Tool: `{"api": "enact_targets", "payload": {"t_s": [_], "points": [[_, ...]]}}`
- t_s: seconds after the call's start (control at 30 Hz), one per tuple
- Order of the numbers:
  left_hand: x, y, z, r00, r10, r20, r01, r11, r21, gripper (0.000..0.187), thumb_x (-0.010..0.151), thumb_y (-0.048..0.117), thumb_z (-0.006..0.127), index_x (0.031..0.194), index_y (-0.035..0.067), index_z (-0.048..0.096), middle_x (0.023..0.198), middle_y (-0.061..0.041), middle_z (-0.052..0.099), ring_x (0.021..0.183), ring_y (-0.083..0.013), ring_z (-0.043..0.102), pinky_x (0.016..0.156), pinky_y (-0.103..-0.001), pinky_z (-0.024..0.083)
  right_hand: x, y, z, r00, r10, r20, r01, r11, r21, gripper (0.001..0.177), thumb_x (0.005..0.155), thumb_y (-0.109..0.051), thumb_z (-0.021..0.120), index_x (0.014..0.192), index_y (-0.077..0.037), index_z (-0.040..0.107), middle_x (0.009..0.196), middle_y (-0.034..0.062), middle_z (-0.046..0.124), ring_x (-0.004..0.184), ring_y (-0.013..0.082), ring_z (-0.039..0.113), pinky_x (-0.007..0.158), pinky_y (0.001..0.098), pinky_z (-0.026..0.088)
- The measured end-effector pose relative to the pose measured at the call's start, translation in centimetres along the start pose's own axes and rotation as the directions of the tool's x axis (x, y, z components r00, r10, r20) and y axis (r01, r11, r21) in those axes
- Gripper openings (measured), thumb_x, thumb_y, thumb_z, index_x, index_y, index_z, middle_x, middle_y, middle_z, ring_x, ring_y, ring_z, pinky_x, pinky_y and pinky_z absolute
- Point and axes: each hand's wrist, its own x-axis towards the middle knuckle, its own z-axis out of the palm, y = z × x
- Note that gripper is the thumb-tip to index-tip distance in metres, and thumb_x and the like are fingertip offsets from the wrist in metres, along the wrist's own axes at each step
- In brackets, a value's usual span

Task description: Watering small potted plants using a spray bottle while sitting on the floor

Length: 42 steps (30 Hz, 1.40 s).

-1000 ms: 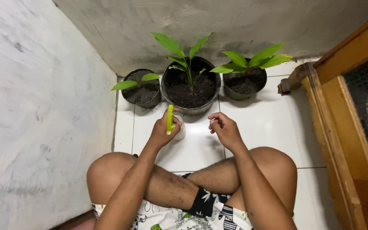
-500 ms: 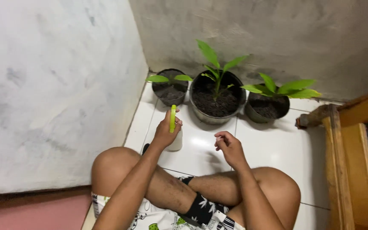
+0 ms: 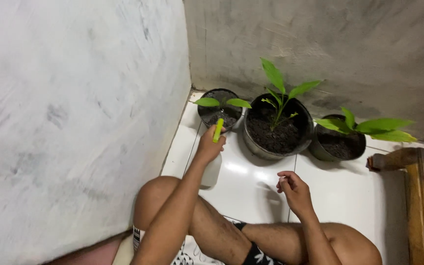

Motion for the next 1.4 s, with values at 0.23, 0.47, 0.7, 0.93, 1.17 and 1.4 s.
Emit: {"api": "enact_targets", "payload": {"t_s": [0.23,0.47,0.7,0.93,1.17,1.4], "points": [[0.2,1.6,0.1,0.999,-0.043,-0.026,0.043,0.999,-0.001,0.032,0.088,0.015,0.058,0.118,0.008,0.065,0.080,-0.013,0.072,0.065,-0.0226,0.072,0.066,-0.034,0.058,0.5,-1.2,0.1,0.999,0.030,-0.040,-0.030,1.000,-0.006,0.021,0.098,-0.005,0.057,0.115,-0.003,0.070,0.074,0.0163,0.068,0.069,0.0248,0.067,0.073,0.0380,0.053],[0.3,1.5,0.1,0.991,-0.064,-0.116,0.066,0.998,0.017,0.018,0.086,0.014,0.057,0.103,0.010,0.063,0.069,-0.011,0.069,0.058,-0.0217,0.070,0.060,-0.032,0.056,0.4,-0.4,-0.4,0.999,0.027,-0.025,-0.027,0.999,0.028,0.021,0.099,-0.004,0.057,0.114,-0.001,0.070,0.074,0.0172,0.066,0.070,0.0252,0.065,0.075,0.0393,0.055],[-0.5,2.4,0.0,0.994,-0.032,-0.106,0.028,0.999,-0.035,0.033,0.086,0.013,0.058,0.119,0.008,0.063,0.071,-0.011,0.071,0.059,-0.0213,0.070,0.063,-0.033,0.057,-0.4,-2.2,-0.7,1.000,0.006,-0.016,-0.004,0.998,0.069,0.021,0.099,-0.004,0.056,0.115,0.001,0.069,0.075,0.0173,0.064,0.071,0.0250,0.063,0.076,0.0406,0.055],[-1.1,2.0,0.1,0.982,-0.041,-0.183,0.051,0.998,0.047,0.019,0.084,0.016,0.057,0.099,0.012,0.066,0.064,-0.010,0.068,0.057,-0.0218,0.070,0.061,-0.032,0.056,-0.5,-2.2,-0.9,1.000,-0.015,-0.028,0.016,0.999,0.051,0.020,0.099,-0.006,0.057,0.114,0.000,0.070,0.075,0.0166,0.065,0.069,0.0235,0.065,0.075,0.0393,0.056],[-1.4,2.4,0.5,0.982,-0.014,-0.186,0.012,1.000,-0.015,0.025,0.086,0.012,0.058,0.108,0.008,0.067,0.062,-0.008,0.067,0.055,-0.0209,0.069,0.060,-0.031,0.056,-0.8,-2.7,-1.1,0.998,-0.020,-0.053,0.023,0.999,0.046,0.020,0.099,-0.006,0.056,0.114,0.000,0.069,0.075,0.0167,0.065,0.070,0.0244,0.065,0.076,0.0392,0.054],[-1.4,1.6,0.1,0.980,-0.003,-0.200,0.012,0.999,0.046,0.018,0.085,0.015,0.056,0.101,0.011,0.065,0.063,-0.007,0.068,0.056,-0.0208,0.069,0.061,-0.031,0.054,-1.0,-3.1,-1.0,0.998,-0.009,-0.063,0.011,1.000,0.029,0.020,0.100,-0.006,0.056,0.114,-0.001,0.070,0.075,0.0173,0.066,0.071,0.0253,0.066,0.077,0.0391,0.053]]}}
